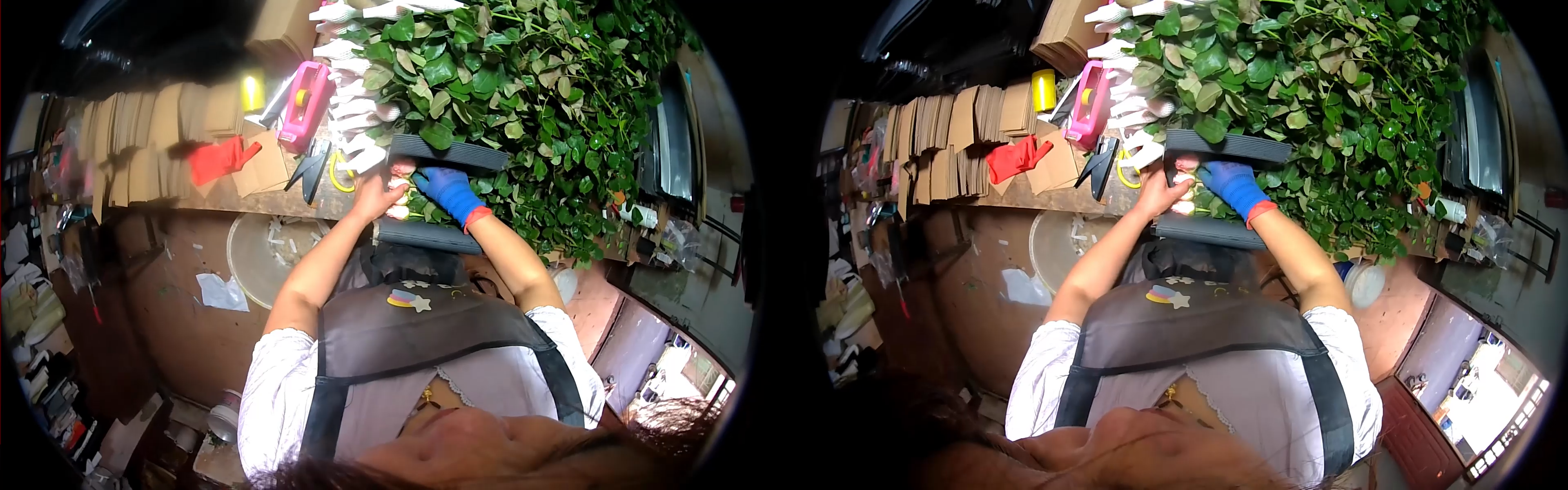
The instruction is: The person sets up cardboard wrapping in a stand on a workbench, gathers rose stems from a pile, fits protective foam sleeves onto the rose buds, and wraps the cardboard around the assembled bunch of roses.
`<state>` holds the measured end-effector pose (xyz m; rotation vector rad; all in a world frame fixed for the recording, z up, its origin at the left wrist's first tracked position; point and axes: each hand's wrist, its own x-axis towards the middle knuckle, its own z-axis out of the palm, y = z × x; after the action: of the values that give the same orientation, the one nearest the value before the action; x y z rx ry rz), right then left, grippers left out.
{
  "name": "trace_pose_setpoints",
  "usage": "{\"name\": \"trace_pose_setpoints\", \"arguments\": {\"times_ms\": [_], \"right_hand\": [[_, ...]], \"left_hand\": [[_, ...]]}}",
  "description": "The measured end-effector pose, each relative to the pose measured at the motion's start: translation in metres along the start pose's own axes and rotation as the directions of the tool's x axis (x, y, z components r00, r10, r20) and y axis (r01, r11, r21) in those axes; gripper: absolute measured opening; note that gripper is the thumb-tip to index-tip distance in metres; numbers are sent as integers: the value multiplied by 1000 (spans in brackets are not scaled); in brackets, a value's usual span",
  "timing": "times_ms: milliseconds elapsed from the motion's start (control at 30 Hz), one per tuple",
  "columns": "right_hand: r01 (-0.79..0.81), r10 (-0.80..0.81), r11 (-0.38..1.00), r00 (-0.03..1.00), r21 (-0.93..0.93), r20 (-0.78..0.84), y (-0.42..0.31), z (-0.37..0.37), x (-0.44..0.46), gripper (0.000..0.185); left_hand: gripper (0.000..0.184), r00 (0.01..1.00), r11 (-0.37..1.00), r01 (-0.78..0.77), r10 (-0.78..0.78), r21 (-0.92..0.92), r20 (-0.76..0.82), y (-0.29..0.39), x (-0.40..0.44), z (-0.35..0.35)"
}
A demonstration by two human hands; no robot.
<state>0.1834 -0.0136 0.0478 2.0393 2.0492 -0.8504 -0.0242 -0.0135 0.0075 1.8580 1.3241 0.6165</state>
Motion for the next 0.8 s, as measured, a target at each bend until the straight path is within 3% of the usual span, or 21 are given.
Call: {"name": "trace_pose_setpoints", "arguments": {"times_ms": [100, 200, 233, 267, 333, 367, 500, 733, 800], "right_hand": [[77, -76, 996, 997, -34, 15, 4, 1, -1, 38], [189, -190, 982, 980, -14, -59, 9, 3, -7, 36], [181, -174, 977, 983, -116, 66, 3, -11, -9, 37], [152, -152, 986, 988, -61, 6, -5, -27, -15, 37], [105, -100, 993, 991, 53, -94, -21, -52, -32, 36], [63, -61, 998, 996, 29, -64, -28, -63, -34, 42], [-10, 8, 999, 999, -39, -39, -32, -45, -24, 53], [-85, 75, 993, 990, -84, -124, -34, -23, -14, 52], [-112, 103, 987, 991, -117, -80, -38, -27, -12, 48]], "left_hand": [[57, 983, 967, 154, -129, -202, 130, 2, 11, 3], [51, 934, 847, 337, -246, -412, 259, 18, 24, 1], [40, 875, 773, 476, -370, -419, 312, 34, 21, -7], [37, 944, 902, 325, -292, -284, 155, 28, 20, 0], [37, 980, 959, 199, -194, -202, 45, 19, 17, 8], [37, 987, 975, 156, -158, -159, -4, 13, 17, 12], [42, 985, 973, 174, -173, -155, 19, 9, 16, 17], [36, 993, 974, 98, -108, -202, -38, 10, 9, 13], [36, 988, 967, 142, -151, -212, -24, 1, 9, 22]]}}
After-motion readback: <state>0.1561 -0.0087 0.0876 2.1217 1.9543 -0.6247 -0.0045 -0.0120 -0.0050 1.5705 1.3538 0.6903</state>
